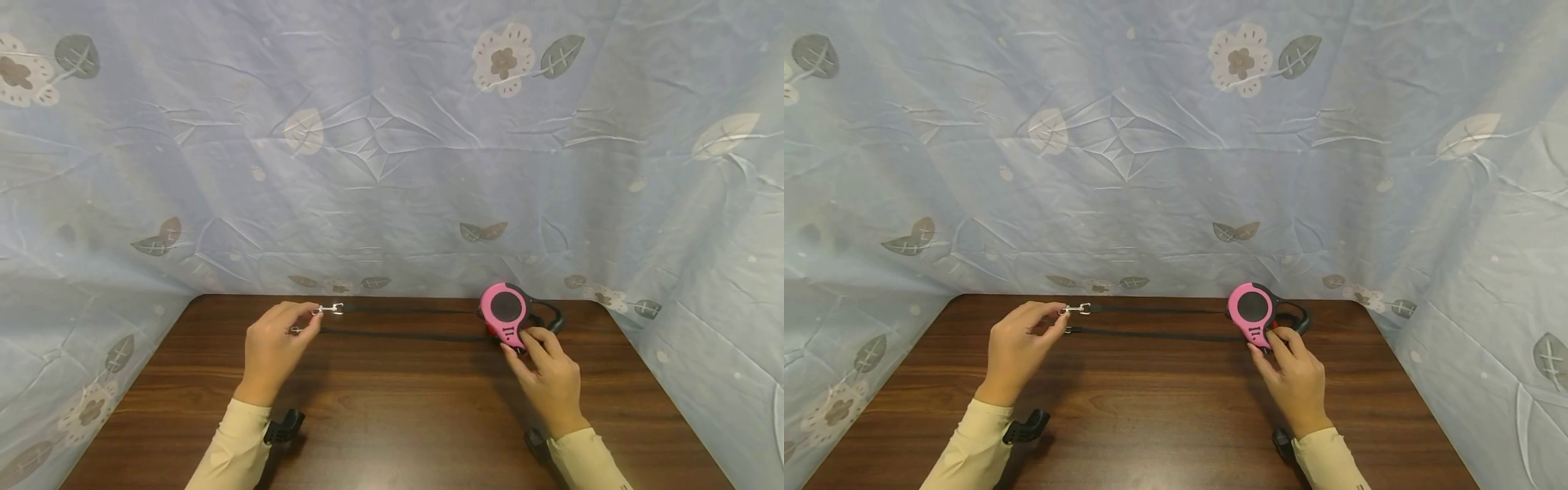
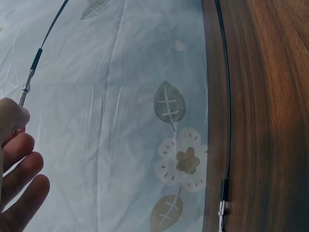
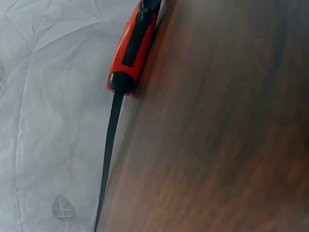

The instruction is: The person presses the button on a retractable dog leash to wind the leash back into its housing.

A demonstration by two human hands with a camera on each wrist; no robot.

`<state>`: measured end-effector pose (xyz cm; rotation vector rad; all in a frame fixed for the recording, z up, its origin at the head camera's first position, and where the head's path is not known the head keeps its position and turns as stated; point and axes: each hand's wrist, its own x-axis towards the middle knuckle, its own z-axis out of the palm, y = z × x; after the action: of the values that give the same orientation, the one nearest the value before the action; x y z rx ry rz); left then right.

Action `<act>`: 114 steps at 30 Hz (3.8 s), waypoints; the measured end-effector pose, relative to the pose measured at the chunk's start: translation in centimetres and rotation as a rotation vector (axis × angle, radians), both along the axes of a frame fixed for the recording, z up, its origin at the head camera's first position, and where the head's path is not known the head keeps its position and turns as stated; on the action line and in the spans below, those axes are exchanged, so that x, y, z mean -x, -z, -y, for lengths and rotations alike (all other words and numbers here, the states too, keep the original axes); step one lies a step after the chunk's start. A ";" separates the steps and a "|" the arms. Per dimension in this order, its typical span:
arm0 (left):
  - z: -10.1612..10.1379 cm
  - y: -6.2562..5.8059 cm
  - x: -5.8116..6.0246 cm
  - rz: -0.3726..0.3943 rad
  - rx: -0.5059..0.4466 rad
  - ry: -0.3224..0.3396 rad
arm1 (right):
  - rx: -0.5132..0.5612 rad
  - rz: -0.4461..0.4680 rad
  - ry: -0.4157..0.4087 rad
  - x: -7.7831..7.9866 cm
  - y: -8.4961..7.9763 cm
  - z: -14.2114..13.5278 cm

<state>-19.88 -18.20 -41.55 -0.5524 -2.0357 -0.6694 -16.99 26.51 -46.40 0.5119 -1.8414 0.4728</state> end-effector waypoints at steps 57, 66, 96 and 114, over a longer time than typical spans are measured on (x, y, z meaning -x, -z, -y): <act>-2.5 0.3 -0.6 -0.018 0.032 0.099 | -0.067 0.030 -0.071 -0.3 -0.4 1.1; -3.1 0.4 -0.8 -0.030 0.034 0.120 | -0.079 0.028 -0.079 -0.5 -0.5 1.4; -5.7 0.9 -1.7 -0.048 0.066 0.180 | -0.107 0.044 -0.165 -1.1 -0.2 3.8; -8.1 1.3 -2.5 -0.066 0.094 0.259 | -0.160 0.024 -0.259 -1.9 -0.7 5.4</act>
<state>-17.34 -10.15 -42.80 -0.8933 -1.9588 -0.6993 -15.06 21.16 -45.70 0.8643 -1.8530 0.5077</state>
